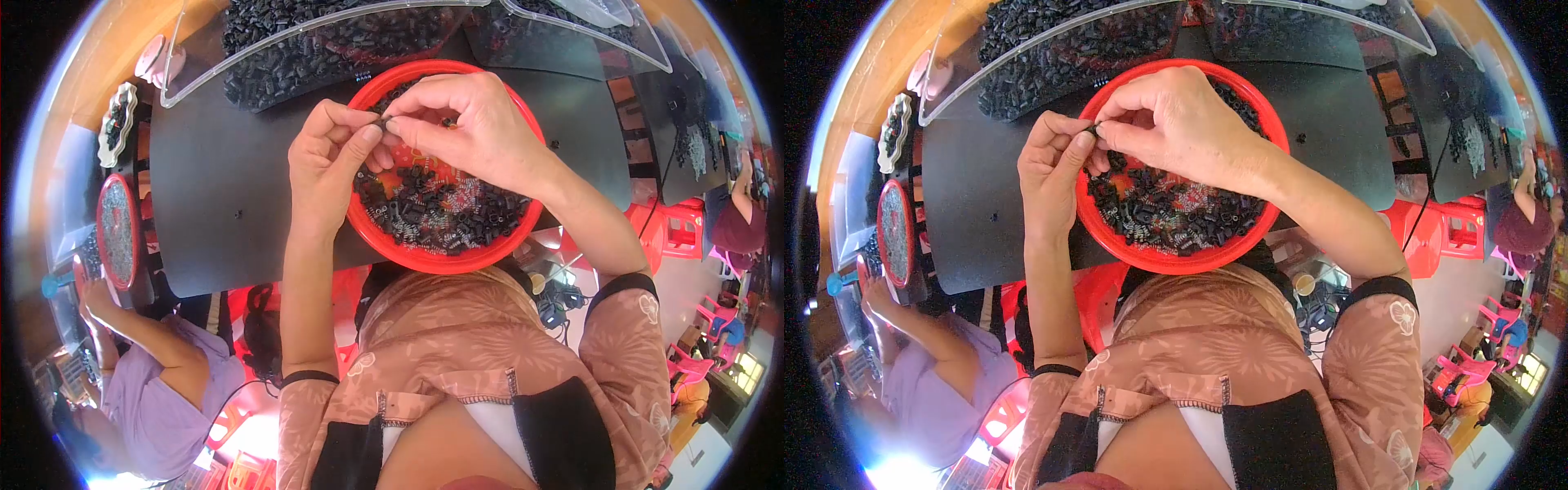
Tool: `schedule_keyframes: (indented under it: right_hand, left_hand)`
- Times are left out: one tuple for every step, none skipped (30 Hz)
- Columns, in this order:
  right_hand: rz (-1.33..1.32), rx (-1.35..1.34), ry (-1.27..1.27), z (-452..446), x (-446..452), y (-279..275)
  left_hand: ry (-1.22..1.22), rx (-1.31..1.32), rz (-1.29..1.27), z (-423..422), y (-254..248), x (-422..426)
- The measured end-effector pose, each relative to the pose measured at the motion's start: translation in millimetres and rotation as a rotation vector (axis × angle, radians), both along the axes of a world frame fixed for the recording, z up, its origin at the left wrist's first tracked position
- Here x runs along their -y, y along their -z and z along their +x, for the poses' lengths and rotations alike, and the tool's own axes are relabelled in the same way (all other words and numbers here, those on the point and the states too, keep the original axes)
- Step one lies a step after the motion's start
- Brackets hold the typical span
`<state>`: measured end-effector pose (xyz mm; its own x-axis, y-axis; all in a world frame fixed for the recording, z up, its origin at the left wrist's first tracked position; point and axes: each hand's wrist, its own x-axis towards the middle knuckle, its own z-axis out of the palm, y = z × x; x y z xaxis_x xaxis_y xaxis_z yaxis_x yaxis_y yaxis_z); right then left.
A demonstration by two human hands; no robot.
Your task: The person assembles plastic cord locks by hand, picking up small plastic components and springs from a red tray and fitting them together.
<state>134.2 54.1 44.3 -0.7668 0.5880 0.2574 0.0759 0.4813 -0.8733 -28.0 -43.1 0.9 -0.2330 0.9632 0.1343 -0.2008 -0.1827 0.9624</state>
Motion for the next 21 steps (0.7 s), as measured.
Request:
schedule_keyframes:
  right_hand:
    - [-0.111,0.025,-0.021,0,-2,-2]
    - [-0.223,0.05,-0.043,0,-4,-4]
    - [-0.335,0.076,-0.063,0,-5,-6]
    - [-0.352,0.067,-0.078,1,-6,-8]
    - [-0.368,0.058,-0.093,1,-7,-9]
    - [-0.385,0.049,-0.108,2,-7,-9]
    - [-0.378,0.054,-0.096,2,-6,-9]
    - [-0.371,0.058,-0.085,1,-5,-9]
    - [-0.364,0.062,-0.075,1,-5,-9]
    - [-0.363,0.037,-0.074,0,-5,-6]
    - [-0.363,0.012,-0.073,-1,-5,-1]
    - [-0.363,-0.013,-0.073,-2,-5,2]
    - [-0.347,-0.007,-0.061,-3,-5,3]
    - [-0.331,-0.001,-0.048,-3,-4,3]
    - [-0.315,0.006,-0.036,-4,-3,3]
    - [-0.219,0.022,-0.014,-4,-1,1]
    - [-0.121,0.038,0.004,-5,2,-3]
    - [-0.023,0.05,0.026,-6,4,-6]
    - [0.044,0.03,0.031,-7,4,-3]
    - [0.111,0.011,0.036,-8,4,2]
    - [0.177,-0.005,0.044,-8,5,5]
  left_hand:
    - [0.001,0.005,-0.009,0,-1,0]
    - [0.002,0.01,-0.018,0,-2,1]
    - [0.003,0.015,-0.027,0,-2,1]
    - [0.011,0.023,-0.023,0,-2,1]
    - [0.019,0.031,-0.018,0,-2,1]
    - [0.028,0.04,-0.014,0,-2,0]
    - [0.026,0.037,-0.012,0,-1,0]
    - [0.023,0.033,-0.009,0,-1,0]
    - [0.021,0.029,-0.007,0,0,0]
    - [0.009,0.009,-0.006,0,-1,0]
    - [-0.004,-0.011,-0.005,1,-3,1]
    - [-0.017,-0.03,-0.004,2,-3,1]
    - [-0.032,-0.053,0.007,3,-3,1]
    - [-0.046,-0.076,0.017,3,-2,1]
    - [-0.061,-0.098,0.027,4,0,1]
    - [-0.076,-0.109,0.036,5,1,1]
    - [-0.093,-0.122,0.045,6,3,0]
    - [-0.108,-0.137,0.055,7,3,0]
    - [-0.13,-0.167,0.056,7,3,0]
    - [-0.151,-0.196,0.056,8,2,0]
    - [-0.17,-0.223,0.055,10,3,1]
